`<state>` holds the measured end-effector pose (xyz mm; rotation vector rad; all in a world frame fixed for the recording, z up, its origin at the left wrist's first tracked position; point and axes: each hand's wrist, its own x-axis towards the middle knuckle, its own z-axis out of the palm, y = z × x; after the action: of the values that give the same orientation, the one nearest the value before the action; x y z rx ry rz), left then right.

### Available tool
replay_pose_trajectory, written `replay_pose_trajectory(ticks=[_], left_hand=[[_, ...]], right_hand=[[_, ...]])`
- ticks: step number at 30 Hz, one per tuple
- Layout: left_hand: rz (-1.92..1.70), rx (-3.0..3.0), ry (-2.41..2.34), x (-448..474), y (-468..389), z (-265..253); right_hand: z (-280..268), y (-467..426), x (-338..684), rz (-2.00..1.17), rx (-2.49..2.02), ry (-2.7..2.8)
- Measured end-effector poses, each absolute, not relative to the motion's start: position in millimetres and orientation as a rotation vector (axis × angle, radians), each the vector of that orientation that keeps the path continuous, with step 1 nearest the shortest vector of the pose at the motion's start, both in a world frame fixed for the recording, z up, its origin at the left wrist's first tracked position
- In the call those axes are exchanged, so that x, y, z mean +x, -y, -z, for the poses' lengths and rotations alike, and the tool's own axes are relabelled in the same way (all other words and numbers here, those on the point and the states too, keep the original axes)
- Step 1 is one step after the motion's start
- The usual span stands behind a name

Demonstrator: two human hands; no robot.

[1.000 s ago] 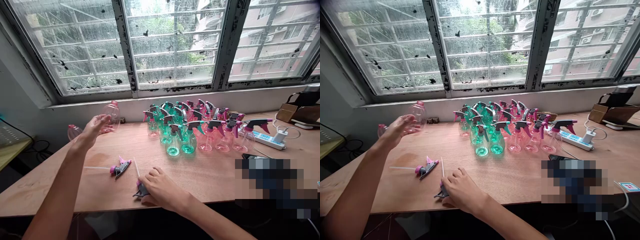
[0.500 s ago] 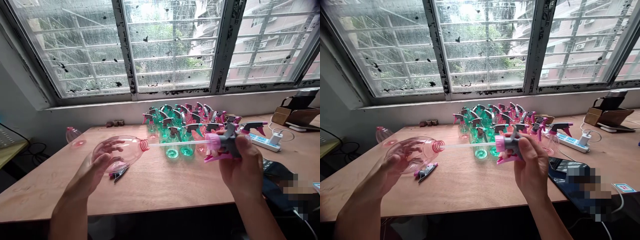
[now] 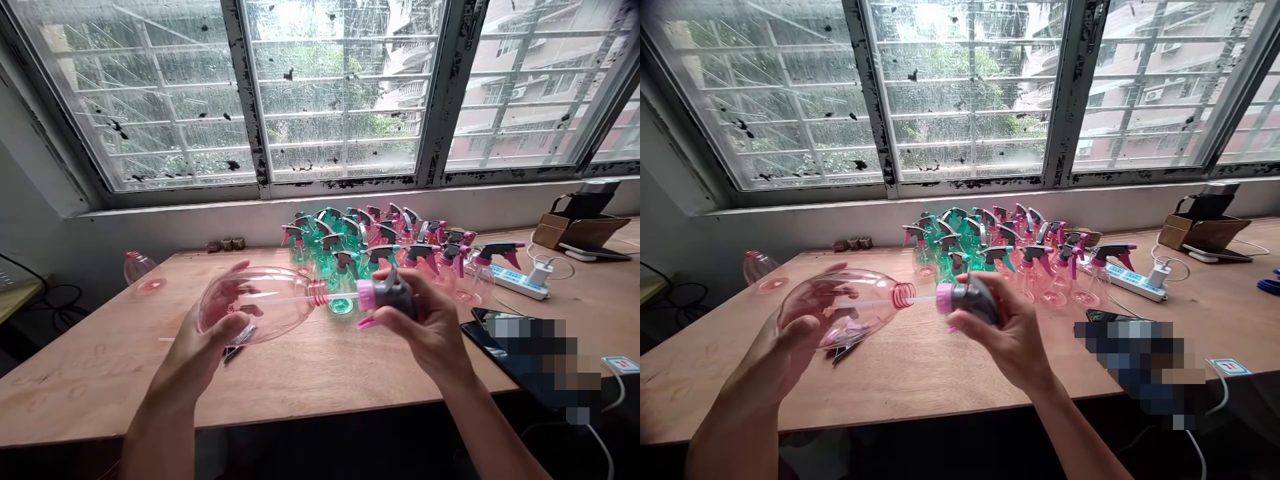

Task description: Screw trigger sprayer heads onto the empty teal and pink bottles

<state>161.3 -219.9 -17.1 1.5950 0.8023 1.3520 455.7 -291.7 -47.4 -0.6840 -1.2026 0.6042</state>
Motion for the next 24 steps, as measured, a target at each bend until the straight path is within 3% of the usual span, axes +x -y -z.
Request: replay_pose_trajectory(ticks=[13,24], left_hand=[[-1.606,1.794,-0.621,197.0,240.1,13.2],[-1.433,2.030,-0.568,191.9,236.2,26.4]], right_hand=[[46.0,290.0,434.1,-0.698,-0.682,1.358],[45.5,298.3,449.3,-0.579,-0.735,1.429]])
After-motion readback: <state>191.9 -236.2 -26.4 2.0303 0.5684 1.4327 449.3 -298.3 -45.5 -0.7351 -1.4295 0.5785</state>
